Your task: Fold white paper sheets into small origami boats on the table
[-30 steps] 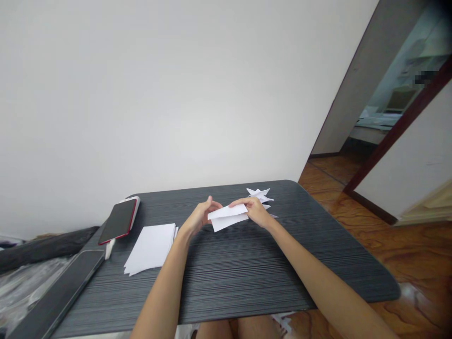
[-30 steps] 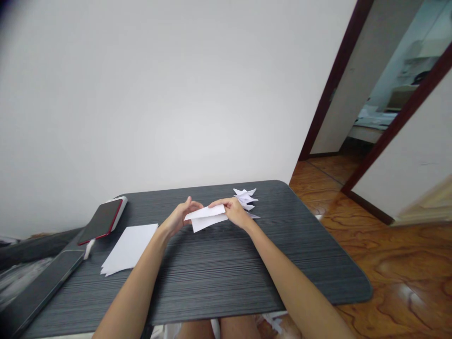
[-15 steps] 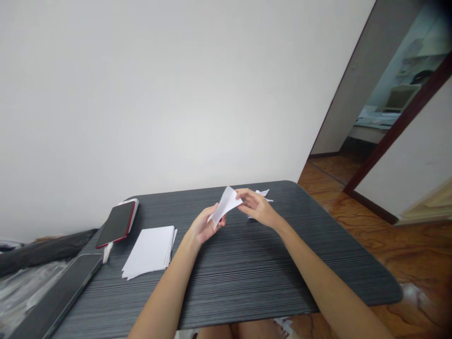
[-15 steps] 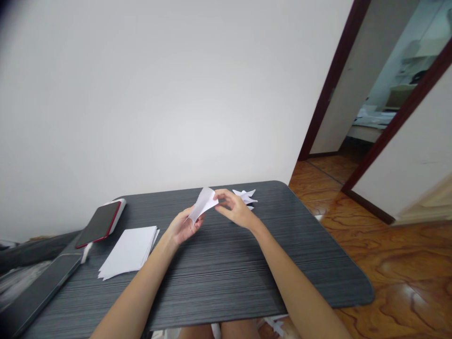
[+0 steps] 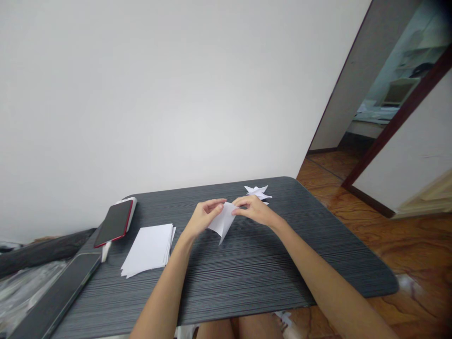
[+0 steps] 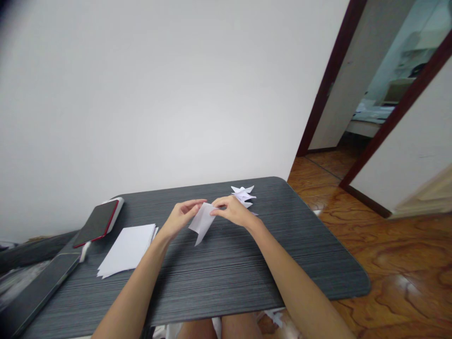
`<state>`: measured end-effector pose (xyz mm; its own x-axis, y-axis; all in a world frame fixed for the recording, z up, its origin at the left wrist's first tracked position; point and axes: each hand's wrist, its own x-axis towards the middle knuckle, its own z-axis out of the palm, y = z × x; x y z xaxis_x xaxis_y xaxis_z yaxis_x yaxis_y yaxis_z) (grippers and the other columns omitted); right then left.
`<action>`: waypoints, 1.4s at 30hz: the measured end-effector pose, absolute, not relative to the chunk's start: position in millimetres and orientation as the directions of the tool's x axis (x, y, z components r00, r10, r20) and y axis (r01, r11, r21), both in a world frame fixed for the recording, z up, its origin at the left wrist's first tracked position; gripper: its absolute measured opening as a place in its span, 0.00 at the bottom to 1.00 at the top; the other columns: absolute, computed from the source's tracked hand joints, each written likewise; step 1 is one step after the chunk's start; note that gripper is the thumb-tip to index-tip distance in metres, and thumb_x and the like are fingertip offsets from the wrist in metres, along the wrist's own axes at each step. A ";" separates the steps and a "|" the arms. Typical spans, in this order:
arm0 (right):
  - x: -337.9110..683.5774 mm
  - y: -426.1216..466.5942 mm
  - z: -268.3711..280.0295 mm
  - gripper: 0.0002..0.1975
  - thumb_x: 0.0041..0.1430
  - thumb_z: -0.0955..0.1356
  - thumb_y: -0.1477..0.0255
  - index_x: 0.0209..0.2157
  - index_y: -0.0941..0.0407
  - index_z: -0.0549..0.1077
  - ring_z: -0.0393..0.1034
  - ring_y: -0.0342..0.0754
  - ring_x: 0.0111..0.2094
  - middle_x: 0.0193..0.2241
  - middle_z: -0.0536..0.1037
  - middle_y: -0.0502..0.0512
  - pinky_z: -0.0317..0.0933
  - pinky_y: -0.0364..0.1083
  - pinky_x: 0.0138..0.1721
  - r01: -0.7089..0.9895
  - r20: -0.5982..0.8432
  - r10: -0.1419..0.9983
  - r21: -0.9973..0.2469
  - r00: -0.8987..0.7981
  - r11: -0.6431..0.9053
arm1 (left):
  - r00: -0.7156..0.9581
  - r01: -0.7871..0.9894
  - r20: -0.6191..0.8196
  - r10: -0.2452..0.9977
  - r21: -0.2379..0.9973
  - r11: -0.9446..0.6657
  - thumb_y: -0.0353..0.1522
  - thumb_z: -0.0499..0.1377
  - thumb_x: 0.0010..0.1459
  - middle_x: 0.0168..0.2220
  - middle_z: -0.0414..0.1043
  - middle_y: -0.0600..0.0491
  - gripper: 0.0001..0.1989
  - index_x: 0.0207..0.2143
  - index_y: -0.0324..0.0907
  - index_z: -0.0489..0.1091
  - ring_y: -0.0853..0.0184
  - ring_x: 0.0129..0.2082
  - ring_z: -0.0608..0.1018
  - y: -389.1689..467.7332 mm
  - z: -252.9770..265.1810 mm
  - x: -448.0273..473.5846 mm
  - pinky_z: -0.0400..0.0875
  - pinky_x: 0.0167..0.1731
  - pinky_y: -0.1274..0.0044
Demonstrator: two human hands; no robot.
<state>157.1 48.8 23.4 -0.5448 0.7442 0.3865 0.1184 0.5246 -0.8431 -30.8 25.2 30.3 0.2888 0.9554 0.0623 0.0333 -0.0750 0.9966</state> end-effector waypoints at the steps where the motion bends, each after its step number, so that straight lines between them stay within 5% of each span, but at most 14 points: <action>1: 156.5 48.1 23.9 0.06 0.46 0.68 0.70 0.25 0.58 0.74 0.69 0.47 0.33 0.29 0.76 0.54 0.61 0.46 0.37 0.125 0.395 0.741 -0.835 -0.543 0.537 | 0.278 0.067 0.103 0.955 0.990 -0.126 0.39 0.61 0.44 0.38 0.73 0.46 0.20 0.39 0.37 0.71 0.61 0.37 0.74 23.3 30.1 -27.4 0.66 0.37 0.74; 7: 153.8 47.7 22.6 0.07 0.49 0.66 0.70 0.25 0.59 0.74 0.68 0.46 0.32 0.29 0.75 0.54 0.60 0.44 0.35 0.163 0.423 0.767 -0.817 -0.483 0.553 | 0.137 0.154 0.223 0.965 0.958 -0.243 0.38 0.59 0.45 0.33 0.75 0.47 0.14 0.31 0.36 0.73 0.60 0.33 0.75 19.5 20.1 -13.3 0.68 0.32 0.74; 17: 150.7 43.9 23.3 0.08 0.51 0.64 0.71 0.24 0.60 0.72 0.67 0.45 0.30 0.28 0.74 0.55 0.60 0.43 0.32 0.212 0.461 0.775 -0.784 -0.433 0.584 | 0.028 0.183 0.296 0.955 0.938 -0.296 0.37 0.59 0.46 0.33 0.75 0.47 0.14 0.32 0.36 0.73 0.60 0.32 0.75 20.3 11.8 -10.4 0.69 0.32 0.73; 33: 151.8 45.2 21.7 0.09 0.51 0.64 0.70 0.25 0.60 0.72 0.67 0.44 0.29 0.27 0.74 0.55 0.60 0.43 0.32 0.234 0.449 0.777 -0.778 -0.441 0.583 | 0.054 0.305 0.377 0.925 0.875 -0.375 0.35 0.56 0.49 0.31 0.75 0.48 0.12 0.30 0.36 0.74 0.64 0.29 0.76 17.7 13.4 -9.4 0.68 0.27 0.78; 42: 144.9 46.5 17.6 0.12 0.42 0.69 0.69 0.32 0.58 0.70 0.64 0.39 0.22 0.22 0.71 0.48 0.58 0.41 0.26 -0.041 0.205 0.939 -0.979 -0.276 0.202 | -0.022 0.308 0.386 0.922 0.880 -0.361 0.36 0.56 0.49 0.26 0.75 0.50 0.12 0.28 0.35 0.73 0.67 0.24 0.74 19.2 13.8 -13.1 0.65 0.22 0.81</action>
<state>144.9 46.5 17.6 -0.2756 0.9391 0.2052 -0.0411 0.2018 -0.9786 -13.1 19.2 13.8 -0.0216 0.9221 0.3862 0.3084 -0.3613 0.8800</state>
